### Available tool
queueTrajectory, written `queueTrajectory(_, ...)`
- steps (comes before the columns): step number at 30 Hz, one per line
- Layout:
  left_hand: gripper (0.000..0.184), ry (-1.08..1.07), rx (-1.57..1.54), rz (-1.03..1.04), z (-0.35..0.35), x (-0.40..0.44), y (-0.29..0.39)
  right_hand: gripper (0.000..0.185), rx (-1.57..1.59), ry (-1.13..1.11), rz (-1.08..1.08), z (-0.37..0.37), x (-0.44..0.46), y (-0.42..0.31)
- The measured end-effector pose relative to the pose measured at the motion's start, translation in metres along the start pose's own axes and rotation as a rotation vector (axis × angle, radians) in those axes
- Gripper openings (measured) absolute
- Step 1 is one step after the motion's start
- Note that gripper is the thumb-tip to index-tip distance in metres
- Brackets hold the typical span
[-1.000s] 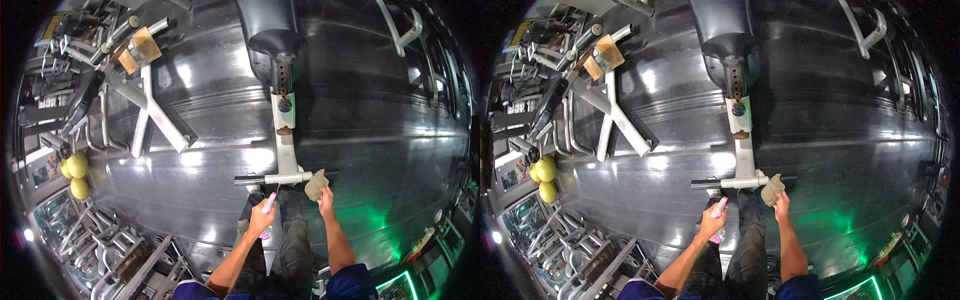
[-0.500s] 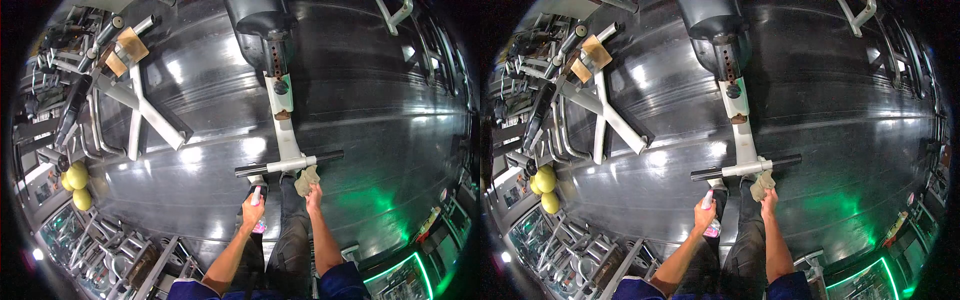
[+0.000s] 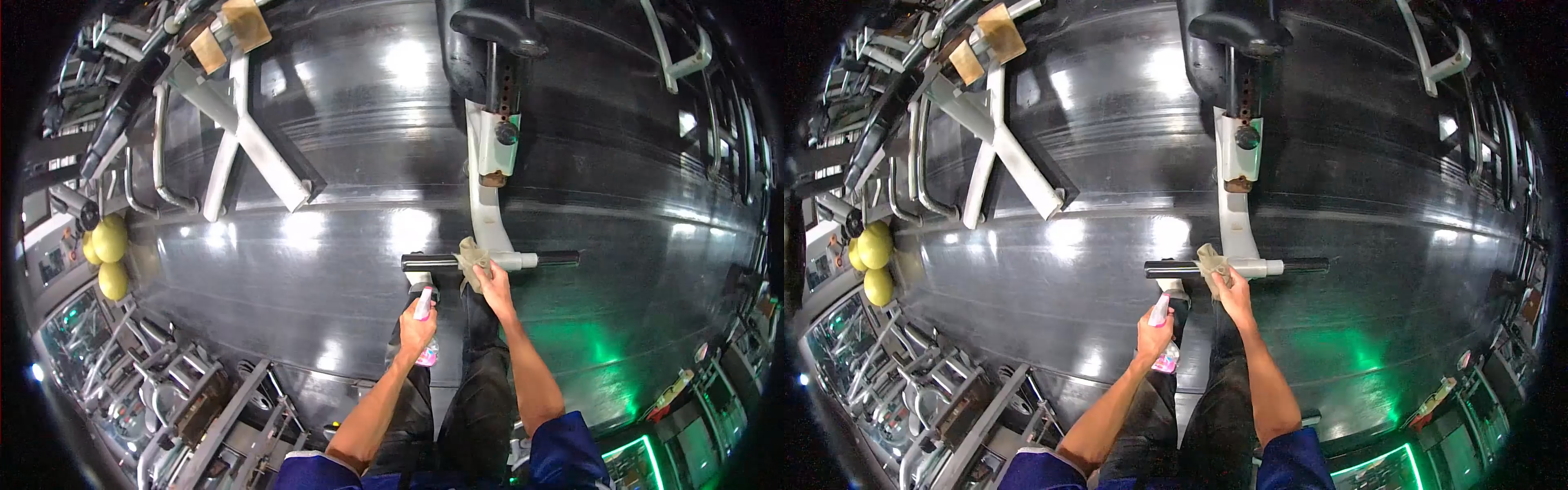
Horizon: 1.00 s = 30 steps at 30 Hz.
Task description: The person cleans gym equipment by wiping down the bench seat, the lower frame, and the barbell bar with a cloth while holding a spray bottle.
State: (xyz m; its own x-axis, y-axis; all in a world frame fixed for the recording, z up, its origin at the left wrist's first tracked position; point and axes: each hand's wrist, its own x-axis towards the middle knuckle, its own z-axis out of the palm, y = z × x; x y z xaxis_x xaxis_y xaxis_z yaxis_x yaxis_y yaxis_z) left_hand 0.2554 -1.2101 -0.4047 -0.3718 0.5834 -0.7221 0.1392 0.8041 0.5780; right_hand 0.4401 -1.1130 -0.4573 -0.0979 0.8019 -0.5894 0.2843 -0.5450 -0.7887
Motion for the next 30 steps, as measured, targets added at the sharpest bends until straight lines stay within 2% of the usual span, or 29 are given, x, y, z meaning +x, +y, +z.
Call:
queueTrajectory(1,0.015,-0.011,-0.034,0.013,-0.003,-0.001,0.002,0.035,-0.122,0.009,0.083,0.001,0.000,-0.009)
queueTrajectory(4,0.013,-0.027,-0.015,0.124,-0.013,0.000,-0.004,0.039,-0.518,0.098,-0.208,0.011,-0.007,-0.014)
queueTrajectory(5,0.014,-0.027,-0.034,0.114,-0.018,0.001,-0.007,0.046,-0.561,0.080,-0.237,0.015,-0.008,-0.014)
queueTrajectory(7,0.014,-0.032,-0.078,0.092,-0.026,0.000,-0.005,0.047,-0.696,0.031,-0.333,0.032,-0.011,-0.006)
queueTrajectory(9,0.015,-0.042,-0.154,-0.016,-0.039,-0.003,0.003,0.048,-0.831,0.035,-0.405,0.059,-0.011,0.004)
queueTrajectory(12,0.017,-0.055,-0.202,-0.094,-0.057,-0.005,0.005,0.047,-0.878,0.126,-0.455,0.092,-0.008,0.010)
queueTrajectory(15,0.017,-0.073,-0.218,-0.088,-0.069,-0.005,-0.005,0.043,-0.840,-0.102,-0.581,0.110,-0.002,0.009)
queueTrajectory(18,0.016,-0.085,-0.220,-0.130,-0.073,-0.006,-0.009,0.039,-0.862,-0.179,-0.679,0.146,0.003,0.002)
queueTrajectory(22,0.015,-0.085,-0.240,-0.110,-0.077,-0.003,-0.018,0.043,-0.929,-0.219,-0.720,0.161,0.023,0.003)
queueTrajectory(27,0.016,-0.084,-0.267,-0.073,-0.084,0.002,-0.018,0.055,-0.955,-0.348,-0.722,0.111,0.023,0.009)
queueTrajectory(30,0.016,-0.080,-0.256,-0.093,-0.088,0.002,-0.016,0.059,-0.925,-0.264,-0.634,0.060,0.016,0.004)
